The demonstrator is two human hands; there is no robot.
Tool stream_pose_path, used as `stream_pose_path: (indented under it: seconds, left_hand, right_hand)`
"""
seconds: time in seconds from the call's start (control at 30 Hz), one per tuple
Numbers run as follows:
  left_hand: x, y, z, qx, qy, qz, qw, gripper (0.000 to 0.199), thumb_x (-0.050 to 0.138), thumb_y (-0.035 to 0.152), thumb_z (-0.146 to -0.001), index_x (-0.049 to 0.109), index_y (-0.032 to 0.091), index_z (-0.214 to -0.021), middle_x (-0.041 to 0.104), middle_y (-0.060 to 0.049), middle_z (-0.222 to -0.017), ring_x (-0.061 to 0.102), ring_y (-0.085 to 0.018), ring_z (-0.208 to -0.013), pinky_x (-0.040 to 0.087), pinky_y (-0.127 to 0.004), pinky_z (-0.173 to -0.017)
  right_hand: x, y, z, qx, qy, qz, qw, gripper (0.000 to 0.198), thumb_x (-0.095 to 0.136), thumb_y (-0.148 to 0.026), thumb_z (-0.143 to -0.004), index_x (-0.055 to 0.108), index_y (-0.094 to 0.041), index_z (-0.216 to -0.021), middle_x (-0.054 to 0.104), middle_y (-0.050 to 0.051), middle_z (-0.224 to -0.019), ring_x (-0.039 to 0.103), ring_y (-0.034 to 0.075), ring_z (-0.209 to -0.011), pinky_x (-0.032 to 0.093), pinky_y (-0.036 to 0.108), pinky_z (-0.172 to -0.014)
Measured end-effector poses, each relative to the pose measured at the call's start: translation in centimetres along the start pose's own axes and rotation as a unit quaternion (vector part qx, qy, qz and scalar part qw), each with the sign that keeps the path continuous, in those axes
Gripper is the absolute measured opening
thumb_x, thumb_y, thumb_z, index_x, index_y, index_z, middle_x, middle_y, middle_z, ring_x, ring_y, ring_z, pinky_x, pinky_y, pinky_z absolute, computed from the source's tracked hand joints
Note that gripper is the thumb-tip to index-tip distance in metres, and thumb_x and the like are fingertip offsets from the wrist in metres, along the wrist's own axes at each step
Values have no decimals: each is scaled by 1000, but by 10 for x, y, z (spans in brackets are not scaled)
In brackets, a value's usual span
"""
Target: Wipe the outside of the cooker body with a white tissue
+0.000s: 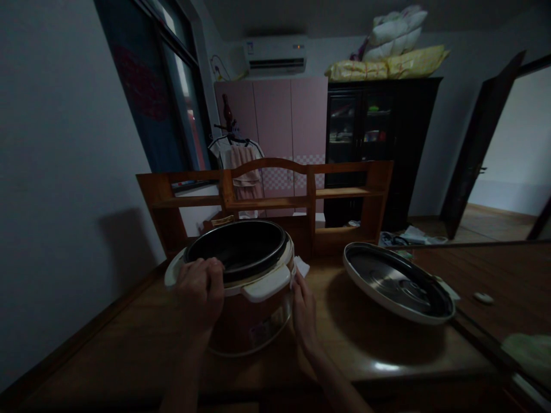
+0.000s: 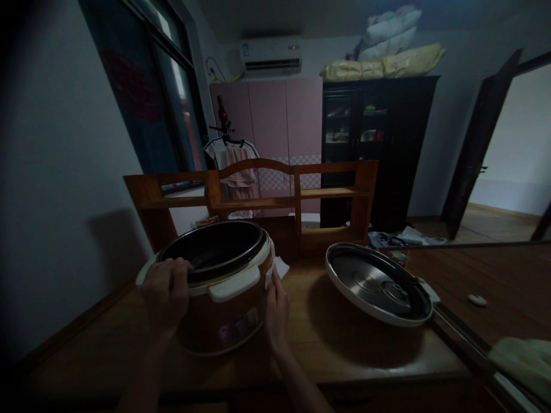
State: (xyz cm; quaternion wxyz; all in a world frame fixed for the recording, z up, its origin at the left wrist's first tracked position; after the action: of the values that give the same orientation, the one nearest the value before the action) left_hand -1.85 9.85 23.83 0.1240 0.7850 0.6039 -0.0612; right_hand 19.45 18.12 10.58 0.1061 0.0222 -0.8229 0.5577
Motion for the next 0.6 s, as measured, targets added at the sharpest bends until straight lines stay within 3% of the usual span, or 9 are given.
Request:
stream_pose_path:
  seconds: [0.2,0.6]
  left_hand:
    - [0,-2,0,2,2,12,1000,28,41,23,-95,56,21,-72,61,-3,-70,54,-18,-71,41,-36,-81]
    - [0,0,-1,7,-4,11,1000,28,39,22,-95,54,22,-71,60,-2,-69,54,-18,-71,40,-36,-81]
  right_hand:
    - [7,-25,-17,-60,-7,16,998,47,40,-33,-98,46,-28,-145,51,1,-146,49,23,-134,36,37,-110]
    - [-4,6,-18,-29,-9,13,999,43,45,-35,-95,60,-27,-134,63,3,-134,55,25,-127,39,39,-108]
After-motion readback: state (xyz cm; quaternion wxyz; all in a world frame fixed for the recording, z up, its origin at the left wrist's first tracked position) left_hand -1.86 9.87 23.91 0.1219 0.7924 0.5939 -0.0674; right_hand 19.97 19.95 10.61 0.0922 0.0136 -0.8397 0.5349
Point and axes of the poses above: each hand's wrist, its own z-axis away from the middle knuckle, its own x-axis out of the palm, y = z × x, the point moved 6 cm from there along -z, towards the middle knuckle
